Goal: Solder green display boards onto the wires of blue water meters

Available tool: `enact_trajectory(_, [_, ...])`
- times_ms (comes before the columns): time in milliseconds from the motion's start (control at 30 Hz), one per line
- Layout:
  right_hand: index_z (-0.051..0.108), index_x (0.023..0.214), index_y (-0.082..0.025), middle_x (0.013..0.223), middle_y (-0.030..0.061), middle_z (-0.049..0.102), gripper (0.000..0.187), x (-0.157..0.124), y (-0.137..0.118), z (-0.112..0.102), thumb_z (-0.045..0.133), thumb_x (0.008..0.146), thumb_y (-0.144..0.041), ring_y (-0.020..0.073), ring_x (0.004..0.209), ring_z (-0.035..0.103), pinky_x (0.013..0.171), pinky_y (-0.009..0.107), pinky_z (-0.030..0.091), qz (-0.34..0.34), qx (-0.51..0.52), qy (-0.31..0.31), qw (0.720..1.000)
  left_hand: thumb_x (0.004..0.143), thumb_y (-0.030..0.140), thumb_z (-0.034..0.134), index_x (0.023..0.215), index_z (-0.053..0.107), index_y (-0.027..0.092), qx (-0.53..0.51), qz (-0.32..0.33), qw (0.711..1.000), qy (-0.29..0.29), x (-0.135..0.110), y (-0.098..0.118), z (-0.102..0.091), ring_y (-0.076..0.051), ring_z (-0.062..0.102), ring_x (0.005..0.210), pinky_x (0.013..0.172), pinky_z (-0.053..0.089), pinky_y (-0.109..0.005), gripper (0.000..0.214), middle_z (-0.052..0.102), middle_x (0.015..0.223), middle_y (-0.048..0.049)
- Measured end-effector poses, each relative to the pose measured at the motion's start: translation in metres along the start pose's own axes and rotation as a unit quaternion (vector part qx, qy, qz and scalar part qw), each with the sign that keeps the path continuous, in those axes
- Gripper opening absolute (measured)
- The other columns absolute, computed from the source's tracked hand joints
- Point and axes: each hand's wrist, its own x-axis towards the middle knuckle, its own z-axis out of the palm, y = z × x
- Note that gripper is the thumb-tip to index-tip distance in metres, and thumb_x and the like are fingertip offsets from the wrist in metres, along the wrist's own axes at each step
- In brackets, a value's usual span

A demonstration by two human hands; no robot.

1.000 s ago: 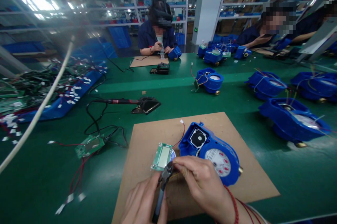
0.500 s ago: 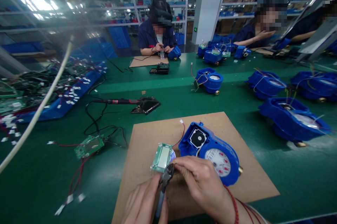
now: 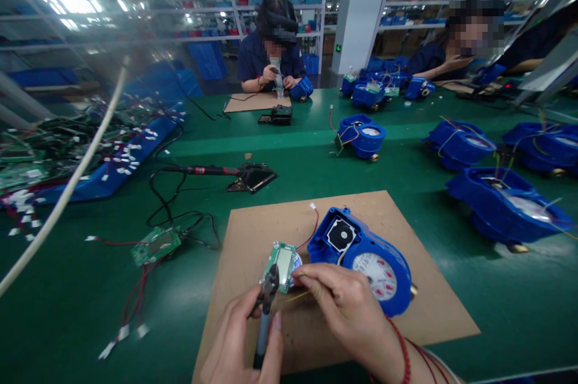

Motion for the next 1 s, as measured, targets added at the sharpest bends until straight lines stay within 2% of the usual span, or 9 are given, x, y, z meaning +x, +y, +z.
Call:
enact_trajectory(100, [0.061,0.099,-0.025,0.089,-0.0019,0.067,0.021,0.001,-0.001,-0.001,0.044,0.087,-0.019,0.0104,0.082,0.061,0.073,0.02,0.046,0.008,0.017,0.013,1.0,0.079,0.035,0.053,0.103,0.05,0.016,-0.026,-0.027,0.999,-0.009,0.002,0.002,0.004,-0.02,0.061,0.082,0.065,0.053,-0.028,0.031,0.061,0.092,-0.0088])
enact_trajectory(200, [0.061,0.098,-0.025,0.088,-0.0029,0.066,0.02,0.001,-0.001,-0.001,0.044,0.087,-0.019,0.0097,0.081,0.062,0.071,0.019,0.046,0.013,0.022,0.013,1.0,0.079,0.039,0.052,0.106,0.049,0.018,-0.068,-0.108,0.991,-0.028,-0.002,0.008,0.012,-0.022,0.06,0.088,0.07,0.053,-0.03,0.034,0.06,0.097,-0.009])
enact_trajectory(300, [0.06,0.097,-0.025,0.088,-0.0037,0.066,0.019,0.001,-0.001,-0.001,0.045,0.087,-0.019,0.0091,0.081,0.062,0.071,0.018,0.046,0.011,0.02,0.014,1.0,0.079,0.045,0.05,0.11,0.046,0.023,-0.141,-0.203,0.968,-0.047,-0.006,0.014,0.018,-0.022,0.058,0.094,0.082,0.049,-0.034,0.038,0.059,0.103,-0.0067])
enact_trajectory(400, [0.061,0.096,-0.025,0.087,-0.0037,0.067,0.019,0.001,-0.001,-0.002,0.045,0.087,-0.019,0.0092,0.08,0.062,0.07,0.018,0.046,0.012,0.015,0.013,1.0,0.079,0.047,0.049,0.108,0.047,0.026,-0.161,-0.238,0.957,-0.042,-0.006,0.018,0.019,-0.021,0.057,0.095,0.085,0.048,-0.036,0.035,0.059,0.104,-0.004])
enact_trajectory(567, [0.06,0.097,-0.023,0.088,-0.0014,0.066,0.019,0.0,-0.001,-0.001,0.044,0.087,-0.02,0.0106,0.081,0.061,0.071,0.021,0.047,-0.002,-0.008,0.021,1.0,0.082,0.042,0.046,0.105,0.051,0.023,-0.084,-0.169,0.981,-0.035,-0.002,0.017,0.019,-0.021,0.062,0.087,0.071,0.053,-0.031,0.03,0.063,0.097,-0.0055])
enact_trajectory(733, [0.056,0.104,-0.02,0.098,0.003,0.064,0.021,-0.002,0.0,0.003,0.042,0.088,-0.02,0.0175,0.095,0.057,0.083,0.034,0.042,-0.066,-0.158,0.046,0.984,0.083,0.031,0.048,0.1,0.052,0.016,-0.072,-0.058,0.995,0.024,-0.003,0.008,0.026,-0.021,0.062,0.079,0.071,0.055,-0.032,0.023,0.063,0.087,-0.0101])
enact_trajectory(800, [0.055,0.106,-0.019,0.098,0.0048,0.063,0.023,-0.003,0.0,0.004,0.043,0.088,-0.029,0.0218,0.099,0.055,0.088,0.041,0.038,-0.062,-0.216,0.044,0.974,0.083,0.028,0.047,0.101,0.052,0.015,-0.068,-0.038,0.997,0.028,-0.004,0.006,0.028,-0.021,0.062,0.079,0.071,0.054,-0.032,0.022,0.062,0.086,-0.0102])
enact_trajectory(900, [0.056,0.103,-0.017,0.09,0.0069,0.064,0.043,-0.006,0.002,0.004,0.044,0.082,-0.052,0.0252,0.095,0.056,0.089,0.046,0.034,-0.053,-0.246,0.028,0.967,0.083,0.027,0.046,0.102,0.05,0.016,-0.053,-0.019,0.998,0.023,-0.003,0.005,0.029,-0.022,0.061,0.08,0.069,0.054,-0.033,0.023,0.061,0.086,-0.0096])
enact_trajectory(1000, [0.058,0.094,-0.019,0.081,0.0045,0.063,0.036,-0.007,0.004,0.001,0.044,0.083,-0.05,0.0223,0.086,0.058,0.087,0.043,0.035,-0.054,-0.237,0.004,0.97,0.082,0.024,0.046,0.102,0.05,0.016,-0.021,0.0,0.999,0.032,-0.001,0.005,0.028,-0.021,0.061,0.078,0.066,0.052,-0.031,0.022,0.061,0.087,-0.0096])
